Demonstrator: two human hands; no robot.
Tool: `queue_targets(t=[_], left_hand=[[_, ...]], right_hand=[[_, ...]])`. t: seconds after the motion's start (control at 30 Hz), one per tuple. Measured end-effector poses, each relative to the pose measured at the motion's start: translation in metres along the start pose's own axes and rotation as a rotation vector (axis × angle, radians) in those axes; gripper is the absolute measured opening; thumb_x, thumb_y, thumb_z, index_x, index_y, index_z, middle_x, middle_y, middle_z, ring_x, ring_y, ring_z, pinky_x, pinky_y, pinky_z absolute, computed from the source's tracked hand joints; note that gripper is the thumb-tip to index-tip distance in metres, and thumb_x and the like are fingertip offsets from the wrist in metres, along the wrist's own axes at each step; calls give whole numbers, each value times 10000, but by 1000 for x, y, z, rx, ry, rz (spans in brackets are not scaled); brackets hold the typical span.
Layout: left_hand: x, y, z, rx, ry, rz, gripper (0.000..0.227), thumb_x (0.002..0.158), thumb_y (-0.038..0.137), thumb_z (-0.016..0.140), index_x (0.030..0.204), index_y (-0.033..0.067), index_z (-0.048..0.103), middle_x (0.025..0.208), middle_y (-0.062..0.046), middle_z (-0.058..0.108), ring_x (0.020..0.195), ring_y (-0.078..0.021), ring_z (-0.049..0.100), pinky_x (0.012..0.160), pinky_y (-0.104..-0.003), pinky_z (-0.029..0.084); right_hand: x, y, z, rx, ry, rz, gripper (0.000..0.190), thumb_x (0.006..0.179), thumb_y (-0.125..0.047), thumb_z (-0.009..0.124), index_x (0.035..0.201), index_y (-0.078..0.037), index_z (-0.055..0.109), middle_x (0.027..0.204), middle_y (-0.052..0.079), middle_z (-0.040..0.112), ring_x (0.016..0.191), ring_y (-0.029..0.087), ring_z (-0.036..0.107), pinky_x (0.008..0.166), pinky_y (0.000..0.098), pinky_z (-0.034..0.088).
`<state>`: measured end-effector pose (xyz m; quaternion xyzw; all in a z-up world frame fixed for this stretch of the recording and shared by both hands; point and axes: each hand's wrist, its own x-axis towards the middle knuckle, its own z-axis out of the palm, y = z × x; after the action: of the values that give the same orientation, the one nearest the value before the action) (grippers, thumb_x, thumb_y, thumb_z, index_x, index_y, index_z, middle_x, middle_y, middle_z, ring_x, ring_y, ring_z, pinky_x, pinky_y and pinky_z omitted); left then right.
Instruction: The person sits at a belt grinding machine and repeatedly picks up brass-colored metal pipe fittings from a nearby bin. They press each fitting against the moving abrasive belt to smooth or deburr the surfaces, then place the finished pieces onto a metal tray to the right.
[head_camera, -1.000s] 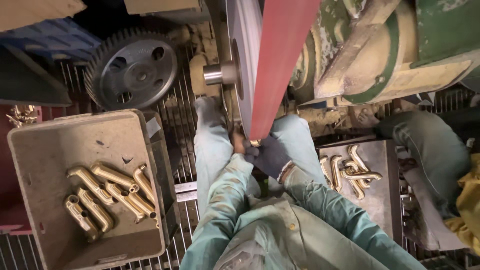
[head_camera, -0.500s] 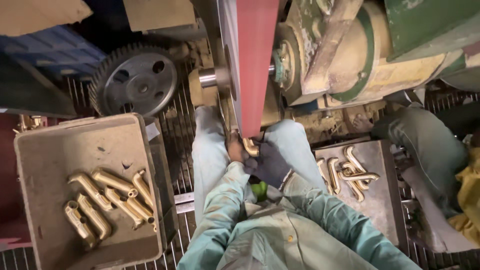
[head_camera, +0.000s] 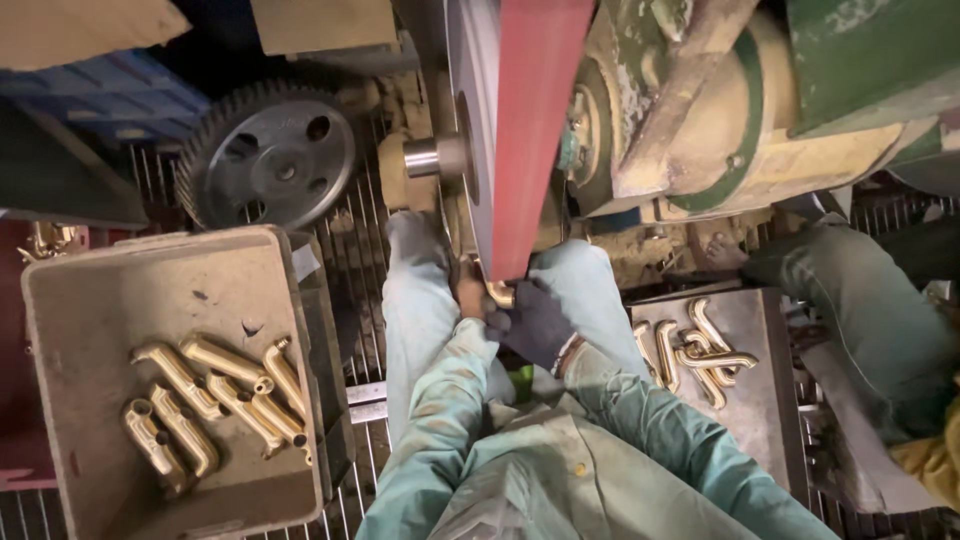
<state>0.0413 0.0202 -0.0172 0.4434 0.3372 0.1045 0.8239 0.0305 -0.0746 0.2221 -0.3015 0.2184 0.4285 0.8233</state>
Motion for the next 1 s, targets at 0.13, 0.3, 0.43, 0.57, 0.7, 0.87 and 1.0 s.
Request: queue_targets(t=[0.13,0.3,0.43,0.57,0.7,0.87,1.0], left_hand=[[-37,5,-8,22,49,39,382,1097,349,476,1186,8,624,1056,-172,670,934,-261,643,853,-394,524],[-40,16,-14,661,57,496,401,1098,356,484,1206,-19,577,1090,-200,639,966,-330,613,837,-397,509],[-19,4,-8,-73,76,-8,402,1100,339,489,1196,-35,601,1033,-199,661,942,-340,606,850,-442,499],[-2,-1,-12,627,161,331,348,1086,288,488,1112,-8,671,1082,-238,689,967,-406,618,894,-464,485],[-3,-3,-12,512,182,186,380,1084,312,501,1130,-28,665,1091,-260,696,980,-416,625,920,-463,487],[-9,2,-13,733,122,299,441,1062,368,543,1196,-45,622,1148,-294,661,1023,-443,614,938,-442,499],[-20,2,-15,444,143,393,426,1028,328,593,1296,-4,569,1232,-172,627,1095,-331,597,964,-396,474]], right_hand=[[-34,6,9,8,-151,-22,133,1002,-164,553,1115,-99,579,837,37,604,629,141,505,635,341,428],[-37,6,16,-74,-58,-50,170,966,-187,546,1113,-117,597,776,45,598,587,149,498,593,342,424],[-12,5,6,24,-67,23,145,952,-215,525,1011,-90,567,759,58,580,626,174,515,640,346,462],[2,8,-11,-323,-72,-120,80,1039,-124,530,965,-95,528,765,13,502,675,143,473,695,361,468],[10,9,-19,-277,-71,-125,106,1036,-104,531,931,-86,527,760,14,495,658,139,461,671,359,455],[3,8,-17,-277,-54,-85,115,1029,-128,538,944,-54,560,743,29,505,639,145,481,653,347,466],[-20,14,-13,-776,-113,-266,72,908,-21,607,964,-54,575,762,19,552,643,150,539,627,353,510]])
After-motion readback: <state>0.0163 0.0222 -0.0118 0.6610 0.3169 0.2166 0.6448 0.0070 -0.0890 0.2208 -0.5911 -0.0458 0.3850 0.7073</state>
